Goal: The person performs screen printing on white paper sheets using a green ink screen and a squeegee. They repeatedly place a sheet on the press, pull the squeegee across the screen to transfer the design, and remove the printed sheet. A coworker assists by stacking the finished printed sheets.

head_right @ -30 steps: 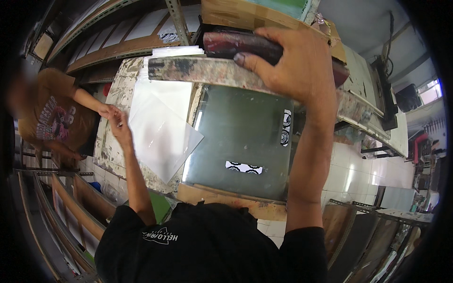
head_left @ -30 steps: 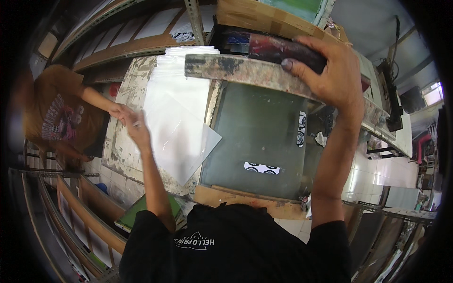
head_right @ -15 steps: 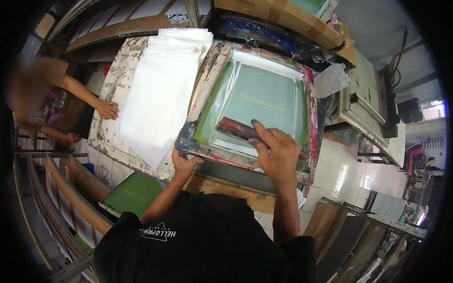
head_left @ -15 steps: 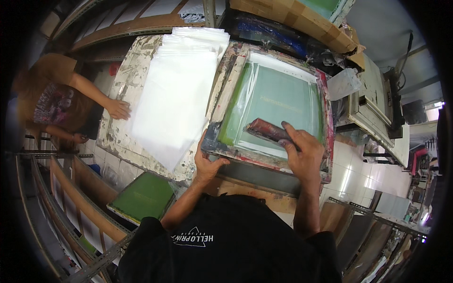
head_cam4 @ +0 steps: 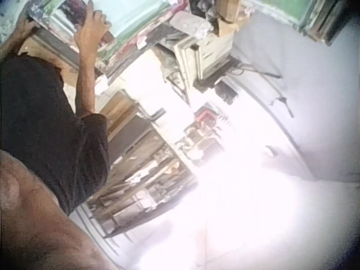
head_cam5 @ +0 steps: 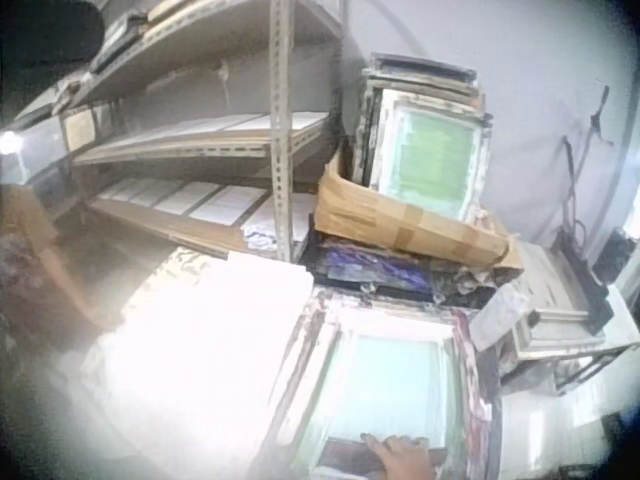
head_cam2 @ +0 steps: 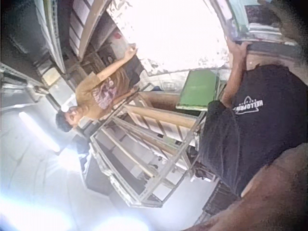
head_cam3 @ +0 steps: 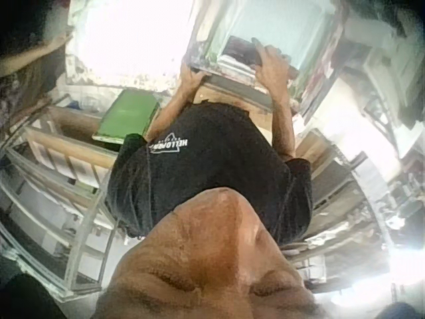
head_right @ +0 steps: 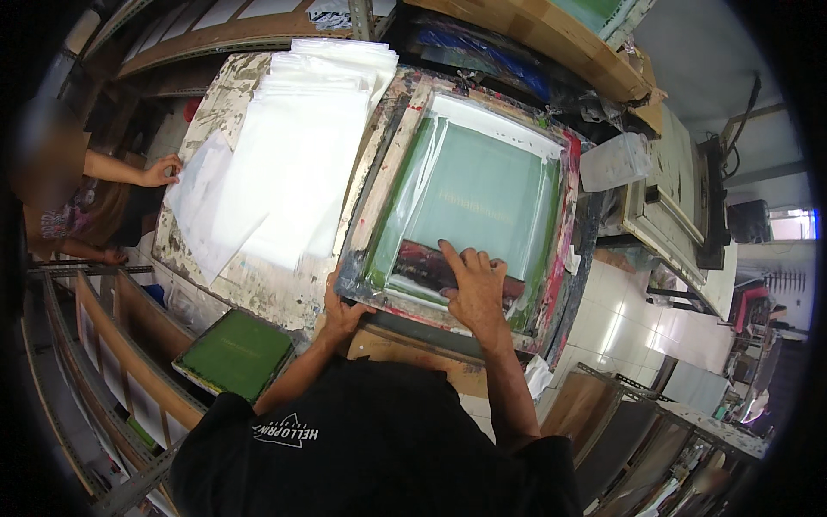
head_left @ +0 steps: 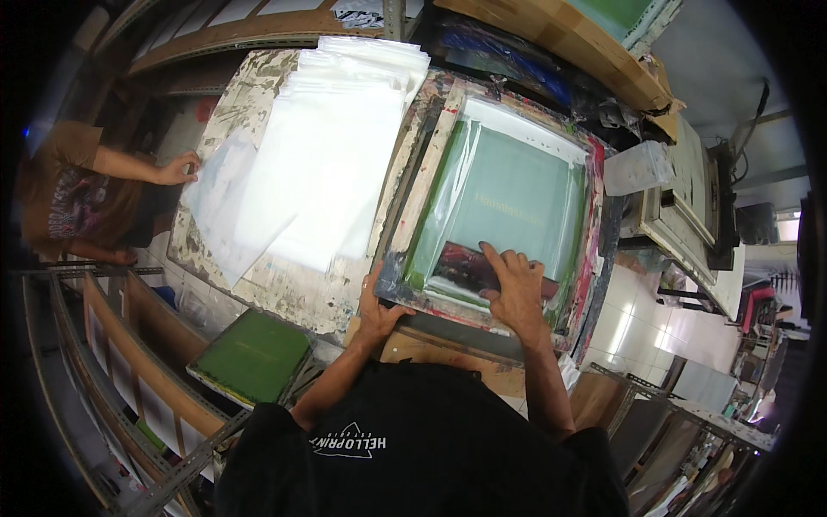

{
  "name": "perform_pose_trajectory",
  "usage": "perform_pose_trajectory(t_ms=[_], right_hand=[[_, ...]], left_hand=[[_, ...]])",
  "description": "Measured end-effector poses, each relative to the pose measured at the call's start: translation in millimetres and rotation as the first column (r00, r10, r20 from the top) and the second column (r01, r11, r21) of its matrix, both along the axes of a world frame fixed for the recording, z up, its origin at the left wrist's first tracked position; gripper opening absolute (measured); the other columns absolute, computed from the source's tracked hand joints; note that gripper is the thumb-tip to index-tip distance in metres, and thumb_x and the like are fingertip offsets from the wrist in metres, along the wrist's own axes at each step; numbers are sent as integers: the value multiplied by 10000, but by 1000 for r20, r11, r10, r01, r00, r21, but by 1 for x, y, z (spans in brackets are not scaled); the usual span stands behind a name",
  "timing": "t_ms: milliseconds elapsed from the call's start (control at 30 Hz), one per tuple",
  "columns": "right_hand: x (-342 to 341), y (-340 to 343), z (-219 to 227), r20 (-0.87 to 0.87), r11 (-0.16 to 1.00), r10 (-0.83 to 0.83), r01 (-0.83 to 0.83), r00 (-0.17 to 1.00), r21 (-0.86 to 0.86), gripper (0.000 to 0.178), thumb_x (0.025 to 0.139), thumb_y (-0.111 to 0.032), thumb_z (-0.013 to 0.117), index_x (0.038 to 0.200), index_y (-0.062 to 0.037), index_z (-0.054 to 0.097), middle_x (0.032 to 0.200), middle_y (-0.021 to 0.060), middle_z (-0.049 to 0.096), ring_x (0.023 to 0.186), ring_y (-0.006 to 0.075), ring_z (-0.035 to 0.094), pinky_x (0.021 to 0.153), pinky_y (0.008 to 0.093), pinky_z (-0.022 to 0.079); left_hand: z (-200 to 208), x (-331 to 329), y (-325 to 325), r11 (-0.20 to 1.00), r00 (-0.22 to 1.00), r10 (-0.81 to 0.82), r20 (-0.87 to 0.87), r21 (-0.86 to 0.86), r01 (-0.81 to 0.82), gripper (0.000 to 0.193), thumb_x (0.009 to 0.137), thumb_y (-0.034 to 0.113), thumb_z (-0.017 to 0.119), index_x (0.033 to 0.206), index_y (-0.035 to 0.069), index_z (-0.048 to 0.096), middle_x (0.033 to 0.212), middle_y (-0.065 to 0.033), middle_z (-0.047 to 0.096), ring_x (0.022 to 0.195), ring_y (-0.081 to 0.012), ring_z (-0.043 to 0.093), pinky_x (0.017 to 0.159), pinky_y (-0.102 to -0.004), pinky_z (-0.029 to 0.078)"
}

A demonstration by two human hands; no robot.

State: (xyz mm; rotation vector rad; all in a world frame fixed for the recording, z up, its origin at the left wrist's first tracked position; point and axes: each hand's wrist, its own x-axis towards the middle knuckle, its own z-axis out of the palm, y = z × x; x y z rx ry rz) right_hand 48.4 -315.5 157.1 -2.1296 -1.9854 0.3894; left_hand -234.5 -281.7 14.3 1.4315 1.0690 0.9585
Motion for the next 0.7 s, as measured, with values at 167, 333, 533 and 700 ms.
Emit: perform_pose_trajectory(t_ms=[167,333,533,700], right_hand=[[61,75,-39,21,981,-35,30,999,192,843,632,-163,855,1426,-189,575,1045,83,553,1062,285,541,921,492,315],[142,190,-67,99,971,-109,85,989,222,919,621,-217,889,1478,-228,557,1253,119,615,1234,294,542,1000,508,302],[198,267,-78,199,958,-153,95,968,271,937,618,-290,863,1493,-281,530,1281,95,590,1264,319,491,1007,544,326],[193,273,-91,347,893,-256,84,902,442,939,723,-298,827,1569,-261,422,1462,110,517,1365,356,441,1098,624,308]], left_hand=[[-2,-2,0,998,994,40,-102,49,-35,1120,586,261,993,1489,-71,418,1239,-208,555,1181,-362,557,1033,-435,445],[-3,-8,1,986,974,9,-227,162,29,1134,575,321,1000,1466,-89,431,1286,-236,565,1186,-370,554,1033,-453,446],[-13,-7,1,973,984,31,-173,231,10,1148,573,369,1007,1459,-85,436,1300,-203,553,1177,-347,558,1032,-458,447],[-4,3,3,997,1000,17,-10,72,-16,1108,608,308,1001,1474,-71,423,1221,-114,525,1132,-274,549,1010,-406,454]])
